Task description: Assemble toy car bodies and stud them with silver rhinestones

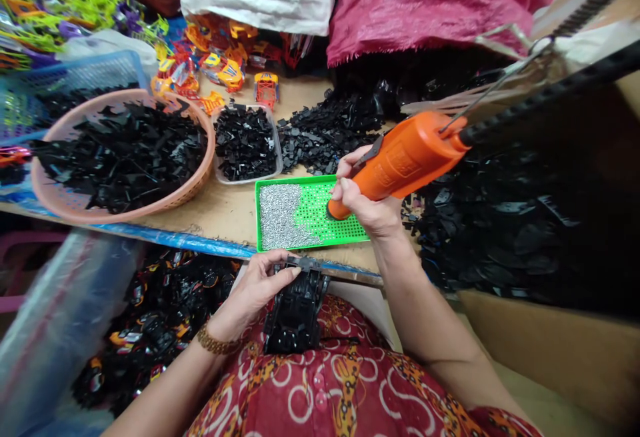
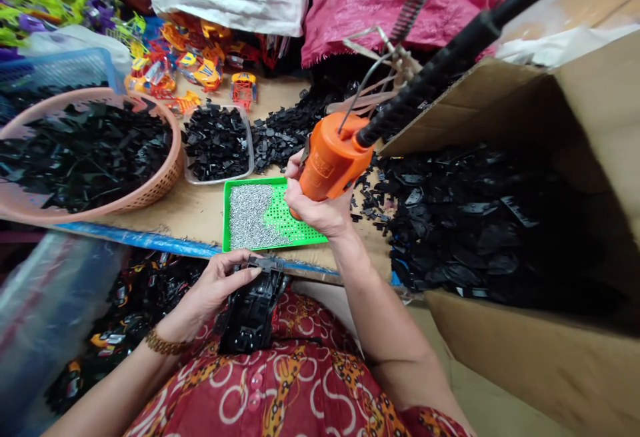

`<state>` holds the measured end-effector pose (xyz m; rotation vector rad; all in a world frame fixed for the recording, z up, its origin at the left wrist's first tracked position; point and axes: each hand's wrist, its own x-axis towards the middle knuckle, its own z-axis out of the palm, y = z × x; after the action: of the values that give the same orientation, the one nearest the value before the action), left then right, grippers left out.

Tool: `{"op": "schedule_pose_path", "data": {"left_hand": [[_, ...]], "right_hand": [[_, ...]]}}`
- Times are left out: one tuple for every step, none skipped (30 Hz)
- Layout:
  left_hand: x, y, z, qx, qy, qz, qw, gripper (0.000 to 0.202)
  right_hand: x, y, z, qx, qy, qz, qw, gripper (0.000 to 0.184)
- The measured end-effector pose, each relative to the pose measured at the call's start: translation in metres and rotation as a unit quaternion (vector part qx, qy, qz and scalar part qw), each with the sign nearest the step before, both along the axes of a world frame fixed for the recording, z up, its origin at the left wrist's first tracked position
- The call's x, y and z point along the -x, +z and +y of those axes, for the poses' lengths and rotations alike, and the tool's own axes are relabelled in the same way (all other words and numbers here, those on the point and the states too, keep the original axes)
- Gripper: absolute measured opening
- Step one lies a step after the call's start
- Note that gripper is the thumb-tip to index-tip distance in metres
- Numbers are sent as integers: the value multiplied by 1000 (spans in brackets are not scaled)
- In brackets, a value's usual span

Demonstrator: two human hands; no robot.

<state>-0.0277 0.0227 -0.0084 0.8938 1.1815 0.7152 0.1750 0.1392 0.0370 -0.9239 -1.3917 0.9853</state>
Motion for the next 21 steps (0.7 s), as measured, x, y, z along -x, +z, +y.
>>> {"op": "schedule_pose_path", "data": {"left_hand": [[1,0,0,-6,-4,4,1000,23],[1,1,0,-9,-6,5,1000,23],[2,2,0,-11,-9,3,1000,23],[3,3,0,-12,-12,0,1000,24],[3,4,0,-13,-14,-2,1000,25],[3,5,-1,-12,-16,-2,1000,26],[4,6,-1,-11,-18,-1,1000,27],[3,7,-1,-8,-18,1,1000,27],[3,7,-1,-4,-16,4,1000,28],[2,7,-1,-1,-12,5,1000,28],[2,7,-1,1,-9,5,1000,28],[1,7,-2,3,-4,3,1000,27],[0,6,-2,4,0,0,1000,27],[0,5,-2,4,5,-2,1000,26],[0,4,-2,3,8,-3,1000,25],[0,3,-3,3,11,-2,1000,25],[0,2,-3,3,12,1,1000,25],[0,1,-3,3,14,3,1000,25],[0,0,-3,4,15,5,1000,25],[0,0,-3,6,18,7,1000,26],[-1,0,-3,9,21,7,1000,26]], "right_hand": [[1,0,1,-3,0,4,1000,24],[2,0,1,-5,-7,10,1000,24],[2,1,2,-5,-20,17,1000,26],[3,1,2,-5,-33,23,999,29],[4,1,3,-6,-45,29,999,31],[5,2,3,-7,-53,33,998,33],[5,4,2,-10,-56,36,998,34],[5,6,2,-12,-55,38,998,34],[5,9,1,-14,-50,38,998,33],[5,11,0,-16,-49,43,998,33],[5,14,-1,-18,-47,53,997,33],[4,17,-2,-20,-44,63,997,33],[3,19,-3,-23,-39,72,996,33],[2,21,-4,-28,-33,82,996,33],[1,24,-6,-36,-28,93,995,33],[0,26,-7,-45,-20,102,994,33],[-1,29,-9,-54,-9,109,993,34],[-2,32,-12,-62,2,117,991,35],[-2,36,-15,-69,14,125,990,37],[-3,40,-19,-73,26,133,988,37],[-2,43,-24,-73,38,137,987,37]]}}
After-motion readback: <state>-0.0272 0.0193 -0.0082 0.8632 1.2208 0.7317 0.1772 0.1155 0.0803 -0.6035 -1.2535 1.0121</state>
